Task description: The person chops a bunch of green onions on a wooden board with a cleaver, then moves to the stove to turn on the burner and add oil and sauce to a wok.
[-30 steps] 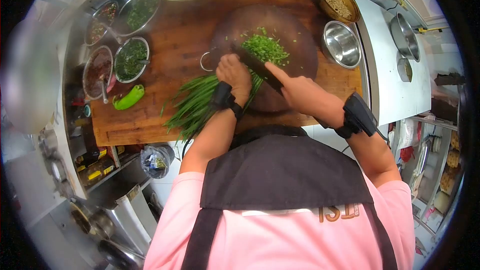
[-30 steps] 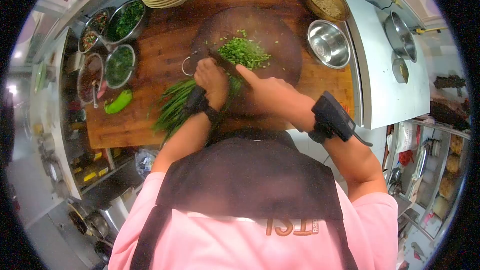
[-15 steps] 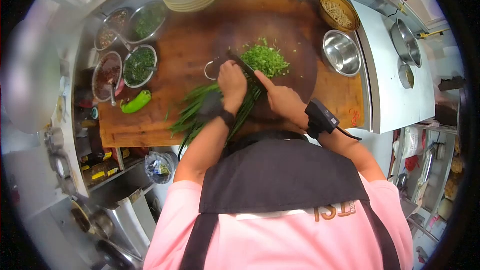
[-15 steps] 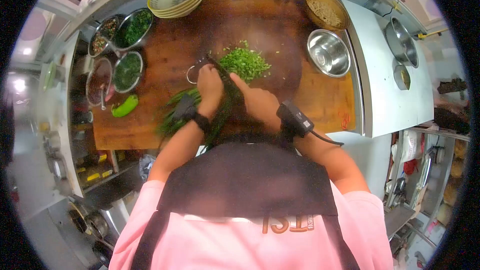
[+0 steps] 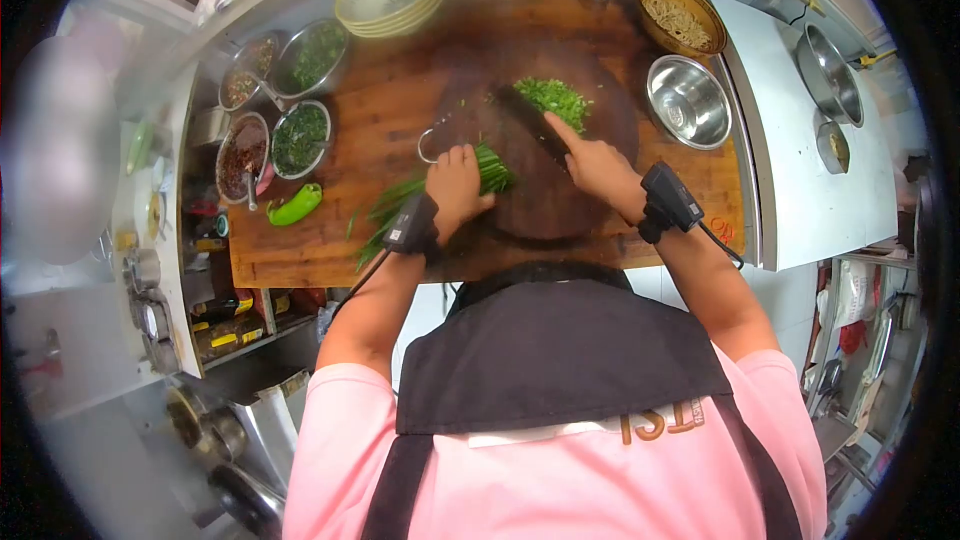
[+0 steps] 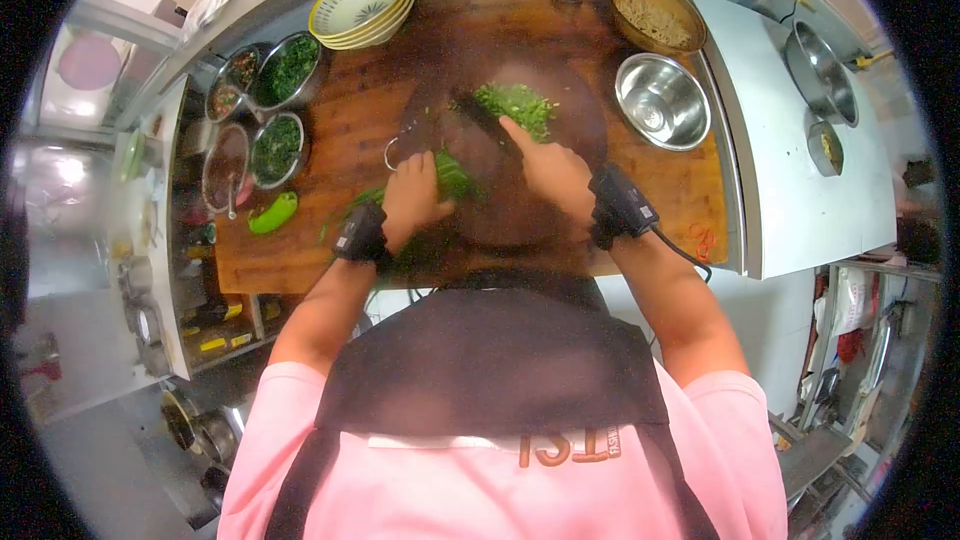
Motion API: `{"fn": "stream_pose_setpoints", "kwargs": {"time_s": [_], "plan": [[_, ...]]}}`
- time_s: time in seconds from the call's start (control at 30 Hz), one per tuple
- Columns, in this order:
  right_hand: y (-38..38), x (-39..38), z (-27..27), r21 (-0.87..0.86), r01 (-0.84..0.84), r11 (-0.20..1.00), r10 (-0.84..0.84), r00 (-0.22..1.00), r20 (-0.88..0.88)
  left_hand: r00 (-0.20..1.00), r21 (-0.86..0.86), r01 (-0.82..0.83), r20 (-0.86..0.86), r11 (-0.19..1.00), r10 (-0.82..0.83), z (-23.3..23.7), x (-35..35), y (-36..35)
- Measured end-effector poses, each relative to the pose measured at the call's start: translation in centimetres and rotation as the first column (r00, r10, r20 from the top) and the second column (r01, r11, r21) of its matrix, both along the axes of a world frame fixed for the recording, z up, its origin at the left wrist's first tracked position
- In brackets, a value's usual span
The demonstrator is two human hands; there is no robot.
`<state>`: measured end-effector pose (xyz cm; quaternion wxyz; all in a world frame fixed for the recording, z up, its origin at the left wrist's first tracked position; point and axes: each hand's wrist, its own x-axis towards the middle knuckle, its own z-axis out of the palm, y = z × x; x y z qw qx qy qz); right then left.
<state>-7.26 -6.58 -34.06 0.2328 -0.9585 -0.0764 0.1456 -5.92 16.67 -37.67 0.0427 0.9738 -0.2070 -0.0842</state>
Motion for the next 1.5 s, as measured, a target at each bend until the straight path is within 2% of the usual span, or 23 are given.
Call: {"fn": "stream_pose_setpoints", "kwargs": {"time_s": [0.13, 0.2, 0.27, 0.33, 0.4, 0.47, 0.5, 0.57, 0.6, 0.67, 0.8, 0.87, 0.93, 1.07, 1.13, 1.2, 1.23, 1.3, 1.33, 1.4, 1.43, 1.5], "plan": [[-0.3, -0.2, -1.3, 0.029, 0.033, 0.999, -0.034, 0.999, 0.013, 0.998, 0.051, -0.026, -0.062, 0.998, 0.03, -0.8, 2.0, -1.0], [-0.4, -0.2, -1.4, 0.054, 0.047, 0.997, -0.048, 0.998, 0.029, 0.996, 0.019, -0.088, -0.031, 0.996, 0.089, -1.3, 3.5, -3.2], [-0.3, -0.3, -1.5, 0.072, 0.072, 0.995, -0.072, 0.997, -0.003, 0.997, -0.029, -0.081, 0.006, 0.996, 0.081, -2.4, 4.1, -5.6], [-0.5, -0.3, -1.5, 0.084, 0.1, 0.991, -0.098, 0.995, -0.031, 0.978, -0.027, -0.166, 0.123, 0.986, 0.168, -2.1, 3.6, -7.4], [-0.5, -0.3, -1.5, 0.101, 0.108, 0.989, -0.106, 0.994, -0.032, 0.98, -0.007, -0.189, 0.063, 0.982, 0.189, -1.5, 3.5, -7.3], [-0.6, 0.0, -1.6, 0.103, 0.099, 0.99, -0.096, 0.995, -0.029, 0.969, -0.03, -0.177, 0.167, 0.984, 0.18, -1.4, 3.1, -6.6], [-0.7, 0.1, -1.6, 0.102, 0.091, 0.991, -0.089, 0.996, -0.028, 0.969, -0.029, -0.178, 0.166, 0.984, 0.18, -1.3, 2.8, -6.4], [-0.9, 0.3, -1.5, 0.111, 0.057, 0.992, -0.058, 0.998, 0.004, 0.942, -0.219, -0.138, 0.271, 0.966, 0.196, -1.3, 2.5, -6.3], [-0.9, 0.4, -0.9, 0.116, 0.022, 0.993, -0.026, 0.999, 0.036, 0.943, -0.225, -0.138, 0.268, 0.964, 0.197, -1.3, 2.8, -6.3], [-1.1, 0.2, 0.9, 0.117, 0.015, 0.993, -0.02, 0.999, 0.039, 0.933, -0.428, -0.28, 0.089, 0.859, 0.349, -1.5, 3.3, -6.1], [-1.0, -1.0, 4.5, 0.057, -0.003, 0.998, -0.003, 0.995, 0.1, 0.869, -0.395, -0.426, 0.072, 0.814, 0.49, -4.1, 3.4, -6.1], [-1.1, -1.7, 4.6, 0.015, -0.033, 0.999, 0.031, 0.994, 0.107, 0.77, -0.432, -0.331, 0.391, 0.839, 0.505, -5.4, 2.9, -6.9], [-1.1, -2.0, 4.6, -0.026, -0.056, 0.998, 0.058, 0.992, 0.111, 0.75, -0.441, -0.329, 0.415, 0.835, 0.515, -5.2, 2.7, -7.2], [-0.8, -1.6, 4.4, -0.092, -0.09, 0.992, 0.091, 0.996, 0.01, 0.688, -0.483, -0.315, 0.477, 0.817, 0.547, -5.2, 2.7, -7.3], [-0.9, -1.0, 4.5, -0.111, -0.098, 0.989, 0.093, 0.994, -0.049, 0.706, -0.488, -0.321, 0.447, 0.811, 0.549, -5.4, 2.8, -7.3], [-1.2, -0.1, 5.5, -0.001, -0.109, 0.994, 0.108, 0.985, -0.135, 0.727, -0.493, -0.33, 0.412, 0.805, 0.55, -5.5, 2.7, -7.3], [-1.0, 0.4, 6.7, -0.005, -0.107, 0.994, 0.105, 0.984, -0.147, 0.742, -0.493, -0.312, 0.408, 0.812, 0.532, -5.2, 2.7, -7.2], [-0.2, 1.4, 9.0, 0.043, -0.003, 0.999, 0.02, 0.92, -0.392, 0.758, -0.493, -0.298, 0.398, 0.818, 0.516, -5.0, 2.8, -7.0], [-0.1, 1.6, 7.5, 0.04, -0.005, 0.999, 0.02, 0.916, -0.401, 0.769, -0.495, -0.302, 0.379, 0.815, 0.515, -5.1, 2.9, -6.9], [-0.1, 1.2, 1.8, 0.033, -0.087, 0.996, 0.091, 0.987, -0.131, 0.772, -0.499, -0.32, 0.356, 0.805, 0.527, -5.3, 2.9, -7.0], [0.7, 0.7, -0.6, 0.006, -0.063, 0.998, 0.063, 0.996, -0.061, 0.773, -0.487, -0.321, 0.36, 0.812, 0.522, -5.3, 3.0, -7.0], [1.3, 0.6, -0.7, -0.045, -0.045, 0.998, 0.044, 0.999, -0.027, 0.769, -0.475, -0.32, 0.375, 0.82, 0.517, -5.2, 3.5, -6.8]]}}
